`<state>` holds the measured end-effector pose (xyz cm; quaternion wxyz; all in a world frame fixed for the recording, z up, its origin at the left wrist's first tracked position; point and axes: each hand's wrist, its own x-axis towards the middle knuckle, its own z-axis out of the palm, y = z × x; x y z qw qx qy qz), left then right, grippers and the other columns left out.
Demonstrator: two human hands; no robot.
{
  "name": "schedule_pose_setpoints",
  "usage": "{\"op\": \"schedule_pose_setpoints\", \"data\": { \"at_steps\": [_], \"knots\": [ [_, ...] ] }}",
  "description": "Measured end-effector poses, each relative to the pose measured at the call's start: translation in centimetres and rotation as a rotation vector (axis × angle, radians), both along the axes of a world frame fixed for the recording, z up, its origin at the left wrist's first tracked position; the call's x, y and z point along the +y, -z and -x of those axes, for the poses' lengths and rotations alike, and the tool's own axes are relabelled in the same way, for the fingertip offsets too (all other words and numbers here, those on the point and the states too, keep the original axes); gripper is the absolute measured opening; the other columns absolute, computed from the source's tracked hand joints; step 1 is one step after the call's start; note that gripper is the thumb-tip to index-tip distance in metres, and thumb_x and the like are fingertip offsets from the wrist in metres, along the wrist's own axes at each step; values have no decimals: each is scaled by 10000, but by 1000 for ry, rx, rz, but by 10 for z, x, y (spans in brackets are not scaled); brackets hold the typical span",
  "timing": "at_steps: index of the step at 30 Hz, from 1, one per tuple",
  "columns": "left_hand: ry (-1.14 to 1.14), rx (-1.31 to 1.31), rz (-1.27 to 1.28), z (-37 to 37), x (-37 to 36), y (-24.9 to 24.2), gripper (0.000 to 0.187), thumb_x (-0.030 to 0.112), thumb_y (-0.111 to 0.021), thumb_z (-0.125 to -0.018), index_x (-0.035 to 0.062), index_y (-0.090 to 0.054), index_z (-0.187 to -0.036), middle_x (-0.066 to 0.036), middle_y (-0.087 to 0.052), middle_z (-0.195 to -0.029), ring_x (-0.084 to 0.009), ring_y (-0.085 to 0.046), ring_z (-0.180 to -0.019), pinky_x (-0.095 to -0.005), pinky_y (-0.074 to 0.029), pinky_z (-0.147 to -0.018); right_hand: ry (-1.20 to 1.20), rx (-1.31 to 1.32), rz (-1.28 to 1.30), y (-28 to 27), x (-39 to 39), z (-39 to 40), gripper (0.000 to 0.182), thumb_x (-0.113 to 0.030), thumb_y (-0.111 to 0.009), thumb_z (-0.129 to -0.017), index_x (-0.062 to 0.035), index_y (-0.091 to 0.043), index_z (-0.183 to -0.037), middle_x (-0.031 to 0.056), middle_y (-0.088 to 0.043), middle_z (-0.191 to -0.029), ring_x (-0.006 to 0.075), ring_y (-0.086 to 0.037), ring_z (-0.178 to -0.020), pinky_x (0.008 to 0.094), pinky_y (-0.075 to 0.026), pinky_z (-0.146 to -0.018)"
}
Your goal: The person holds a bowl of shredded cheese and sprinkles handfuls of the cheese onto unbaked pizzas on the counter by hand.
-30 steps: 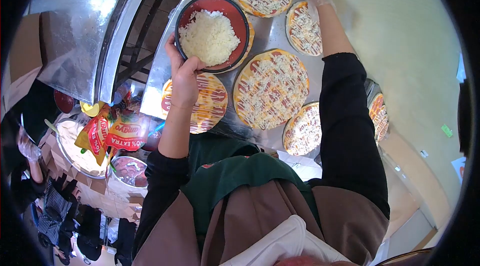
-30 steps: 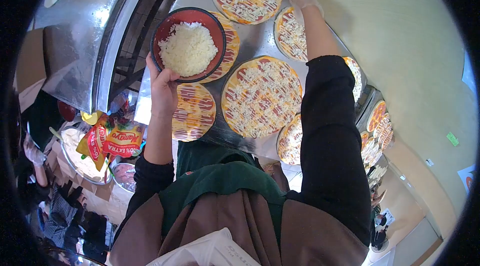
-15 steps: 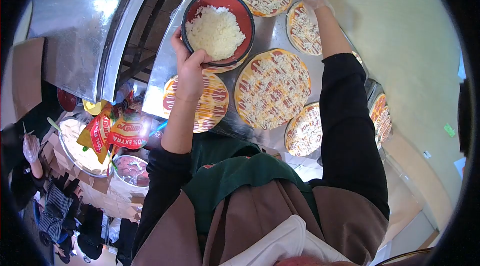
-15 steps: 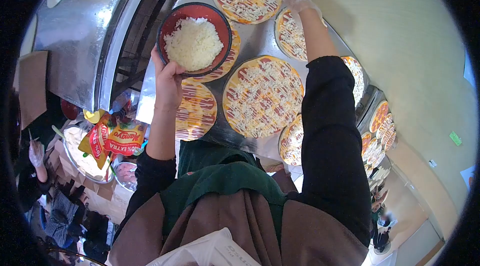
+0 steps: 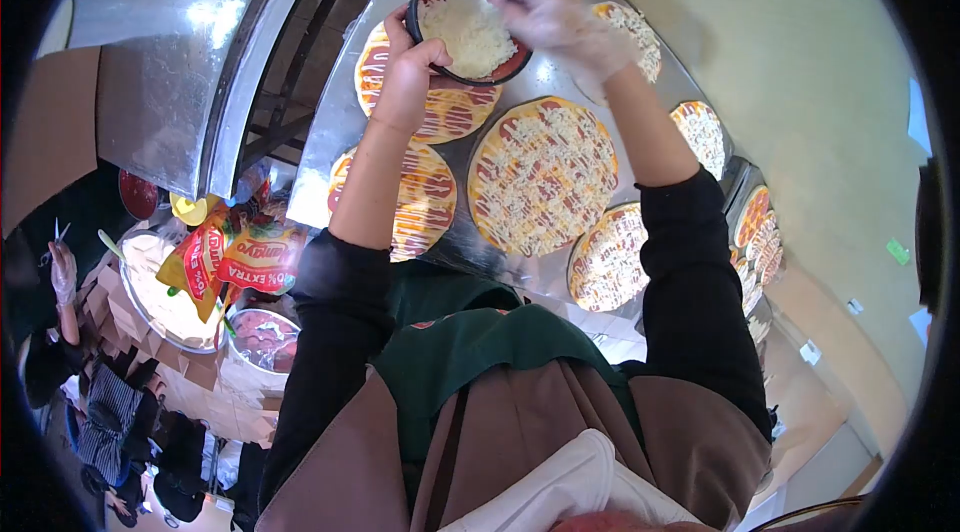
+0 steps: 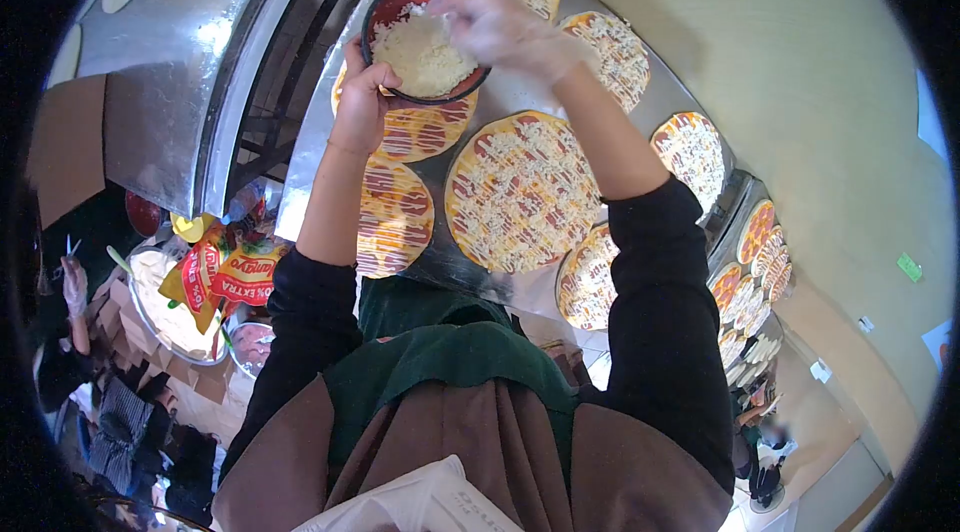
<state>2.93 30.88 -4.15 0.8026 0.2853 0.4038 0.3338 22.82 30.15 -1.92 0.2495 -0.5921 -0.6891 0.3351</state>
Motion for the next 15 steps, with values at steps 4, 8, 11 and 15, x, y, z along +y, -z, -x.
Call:
{"op": "schedule_pose_setpoints", "data": {
  "at_steps": [4,8,11,15],
  "knots": [
    [144,11,-50,-2,2,0,703,23,-507,-623,53,-248,-1277,-120,-466,-1075,-205,-533,-864,-291,-484,-742,85,-520,-162,5,-14,48,246,-162,-621,-757,-62,-651,-979,145,-630,-968,298,-595,-940,350,-481,-831],
    [94,-40,3,1,4,1,715,16,-511,-614,54,-251,-1279,-110,-468,-1060,-200,-523,-859,-290,-472,-719,-207,-353,-209,10,-18,41,261,-216,-651,-685,-32,-640,-870,144,-605,-900,316,-572,-908,403,-467,-747],
    [95,-24,-21,3,4,3,726,13,-518,-605,50,-252,-1279,-113,-468,-1067,-199,-508,-892,-288,-469,-719,-47,-214,-60,18,-23,30,157,-99,-643,-687,-9,-621,-815,172,-591,-881,340,-579,-844,390,-468,-716],
    [49,-8,-72,-2,4,3,728,14,-526,-601,28,-249,-1275,-111,-463,-1052,-197,-494,-908,-278,-462,-723,-8,-469,-137,9,-25,36,171,-97,-658,-695,-36,-628,-852,151,-595,-921,344,-575,-869,395,-471,-734]
  ]
}}
